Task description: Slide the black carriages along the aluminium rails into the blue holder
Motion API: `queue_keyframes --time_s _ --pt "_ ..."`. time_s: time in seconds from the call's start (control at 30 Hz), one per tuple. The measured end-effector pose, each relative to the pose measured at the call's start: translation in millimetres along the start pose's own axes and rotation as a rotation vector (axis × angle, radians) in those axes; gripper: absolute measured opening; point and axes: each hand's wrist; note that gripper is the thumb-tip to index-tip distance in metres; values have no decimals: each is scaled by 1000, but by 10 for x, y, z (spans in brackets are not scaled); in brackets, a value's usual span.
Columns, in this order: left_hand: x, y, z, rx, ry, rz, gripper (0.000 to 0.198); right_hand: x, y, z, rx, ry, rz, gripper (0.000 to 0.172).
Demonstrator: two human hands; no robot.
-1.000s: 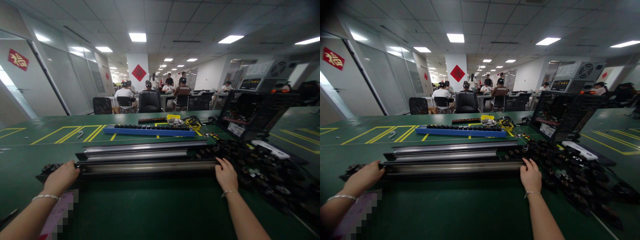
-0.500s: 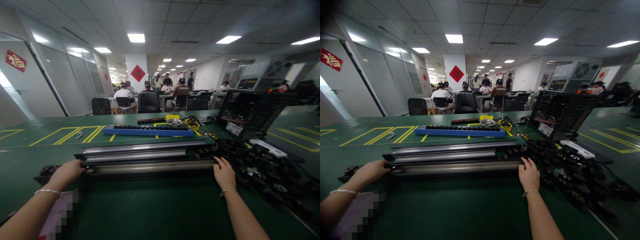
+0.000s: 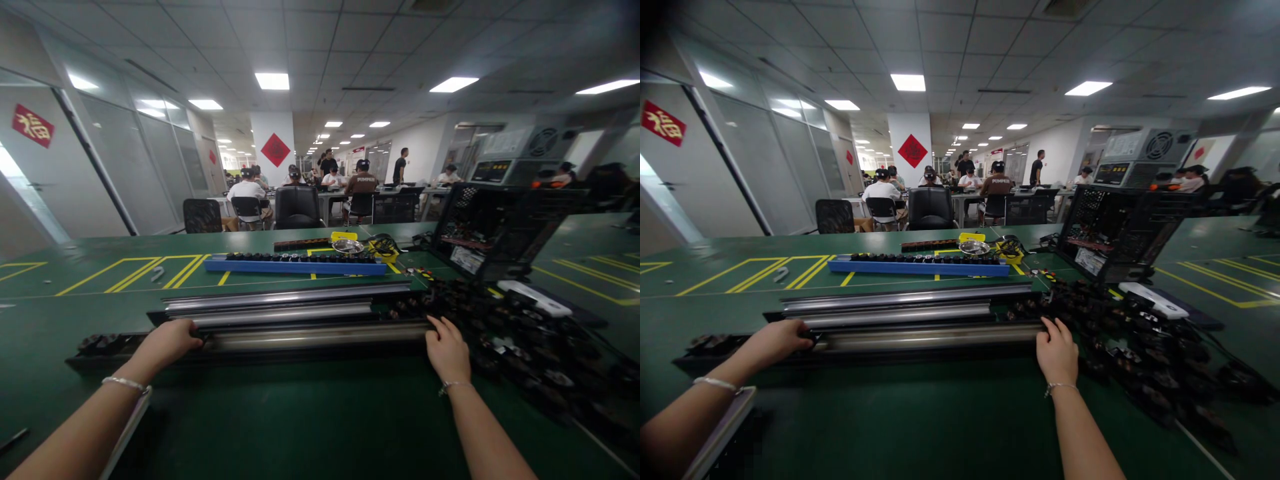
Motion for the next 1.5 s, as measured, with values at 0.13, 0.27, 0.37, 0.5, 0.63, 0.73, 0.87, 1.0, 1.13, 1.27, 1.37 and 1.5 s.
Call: queue_keyframes --time_s 0.13,0.27,0.37,0.5,0.63,0.73,0.87,1.0,1.13,1.27,1.37,1.5 --pt "-11 -151 1 14 -3 1 30 -10 23 -2 7 13 -2 49" --pt "-9 -301 -9 49 -25 9 31 -14 37 -2 15 14 -3 49" --pt "3 -403 -18 75 -29 4 30 -9 35 -3 15 10 -2 49" --pt "61 -492 -42 65 -26 -24 31 10 14 -1 1 -12 -4 48" --pt "260 -535 -120 30 -119 -83 45 18 -5 2 -5 -13 -8 48" --pt "501 -569 -204 -76 -349 -38 69 10 -1 -2 1 -2 -2 48" --pt "764 -614 -290 -242 -313 -93 73 0 15 -10 11 -5 6 48" --pt "843 -624 -323 -208 -303 -82 64 8 7 -13 -4 -11 4 48" --pt "841 -614 -331 -193 -299 -74 61 13 -4 -14 -1 -17 1 47" --pt "826 -624 -343 -181 -289 -63 60 8 2 -15 -11 -24 4 47" --pt "798 -652 -363 -175 -268 -57 58 6 10 -15 -11 -26 5 47" --pt "770 -695 -390 -162 -253 -46 57 13 16 -14 -29 -40 3 47"
Point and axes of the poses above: each hand's wrist, its own z-axis towards the middle knuckle, its own x-axis out of the palm, y = z × x, and after that the axes turned 7 degrees about z, right-handed
